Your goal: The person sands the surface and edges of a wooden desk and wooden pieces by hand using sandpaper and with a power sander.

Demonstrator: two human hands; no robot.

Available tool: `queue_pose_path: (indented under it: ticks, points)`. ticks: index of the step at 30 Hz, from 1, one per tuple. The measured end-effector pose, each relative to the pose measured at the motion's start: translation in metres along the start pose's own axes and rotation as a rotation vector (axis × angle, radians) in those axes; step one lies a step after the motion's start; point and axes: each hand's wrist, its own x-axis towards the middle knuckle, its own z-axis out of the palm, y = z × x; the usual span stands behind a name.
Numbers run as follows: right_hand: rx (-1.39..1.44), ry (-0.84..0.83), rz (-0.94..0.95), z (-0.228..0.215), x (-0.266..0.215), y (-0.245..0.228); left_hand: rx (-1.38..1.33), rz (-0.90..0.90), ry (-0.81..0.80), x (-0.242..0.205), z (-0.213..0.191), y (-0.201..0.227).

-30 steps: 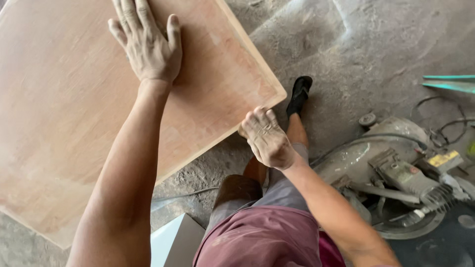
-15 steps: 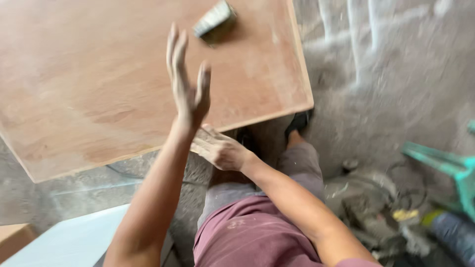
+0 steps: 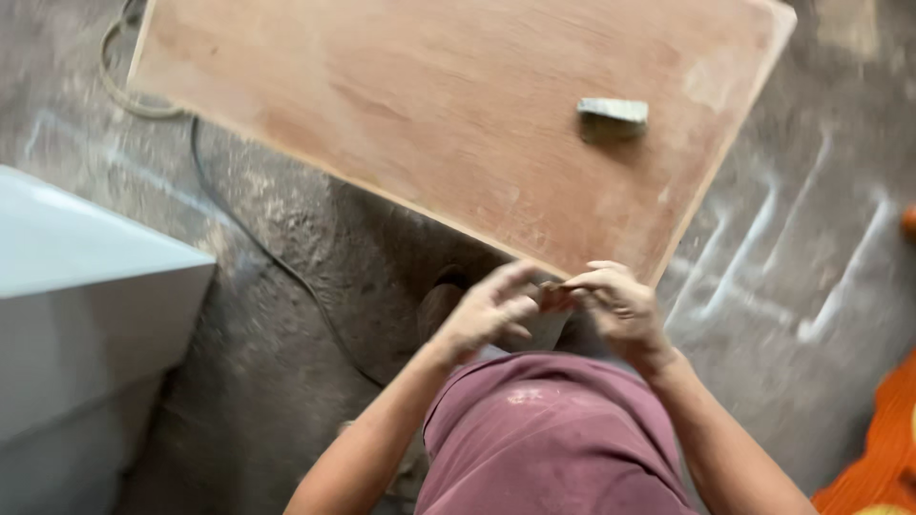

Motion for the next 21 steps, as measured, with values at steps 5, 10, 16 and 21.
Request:
queue_pose_path:
  ticks: [5,10,16,21]
  points:
    - [-0.063,-0.448,-0.280,-0.027,0.046,0.018,-0.277,0.240,0.095,0.009,0.078,-0.043]
    - [-0.198,-0.541,-0.458,-0.055,0.055,0.047,-0.373,0.525,0.541,0.037,0.133,-0.078]
    - [-0.787,-0.253,-0.396,-0.079,0.160,0.139,0.254,0.614,1.567,0.116,0.147,-0.100]
    - [-0.875,-0.415,-0.168,-0.037,0.170,0.173,0.175,0.541,1.594,0.172,0.256,-0.119]
